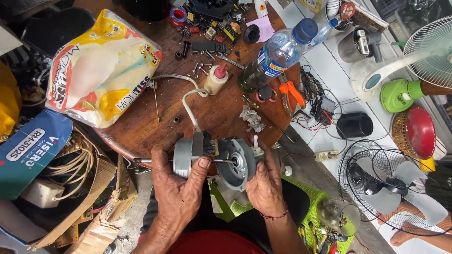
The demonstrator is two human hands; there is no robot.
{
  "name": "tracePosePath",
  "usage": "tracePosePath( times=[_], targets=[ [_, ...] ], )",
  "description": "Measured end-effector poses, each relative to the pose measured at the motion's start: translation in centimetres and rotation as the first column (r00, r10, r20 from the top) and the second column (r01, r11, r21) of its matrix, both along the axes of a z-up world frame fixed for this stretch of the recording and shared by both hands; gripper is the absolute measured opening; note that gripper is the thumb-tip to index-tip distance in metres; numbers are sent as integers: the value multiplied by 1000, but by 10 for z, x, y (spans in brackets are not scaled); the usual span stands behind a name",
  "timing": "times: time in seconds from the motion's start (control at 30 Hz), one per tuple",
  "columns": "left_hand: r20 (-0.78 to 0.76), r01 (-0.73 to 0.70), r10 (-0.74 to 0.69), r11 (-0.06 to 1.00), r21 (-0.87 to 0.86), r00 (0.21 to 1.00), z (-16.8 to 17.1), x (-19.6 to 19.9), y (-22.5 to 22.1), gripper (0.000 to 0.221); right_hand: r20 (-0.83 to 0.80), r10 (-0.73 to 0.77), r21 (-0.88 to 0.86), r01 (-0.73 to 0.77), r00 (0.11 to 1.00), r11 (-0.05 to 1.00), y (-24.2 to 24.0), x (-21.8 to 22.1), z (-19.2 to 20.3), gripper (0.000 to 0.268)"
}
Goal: The person is repairing a fan motor by lubricating the shaft and assembling the housing components using a screwdriver.
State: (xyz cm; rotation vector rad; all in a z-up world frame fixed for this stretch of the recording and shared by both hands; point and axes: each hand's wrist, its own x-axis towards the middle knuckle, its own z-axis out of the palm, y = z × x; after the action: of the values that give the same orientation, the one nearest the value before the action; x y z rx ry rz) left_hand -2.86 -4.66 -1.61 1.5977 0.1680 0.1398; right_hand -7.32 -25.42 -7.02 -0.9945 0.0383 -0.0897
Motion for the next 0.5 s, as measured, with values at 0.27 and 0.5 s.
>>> tracePosePath(
  times=[0.27,0.5],
  targets=[
    [-37,8,-12,994,-108,999,-17,1,4,59,283,18,-828,235,959,510,13,-7,30,63],
    [110,88,-58,950,-301,992,-28,-1,5,65,421,132,-902,399,897,166,31,-19,67,64]
  ],
)
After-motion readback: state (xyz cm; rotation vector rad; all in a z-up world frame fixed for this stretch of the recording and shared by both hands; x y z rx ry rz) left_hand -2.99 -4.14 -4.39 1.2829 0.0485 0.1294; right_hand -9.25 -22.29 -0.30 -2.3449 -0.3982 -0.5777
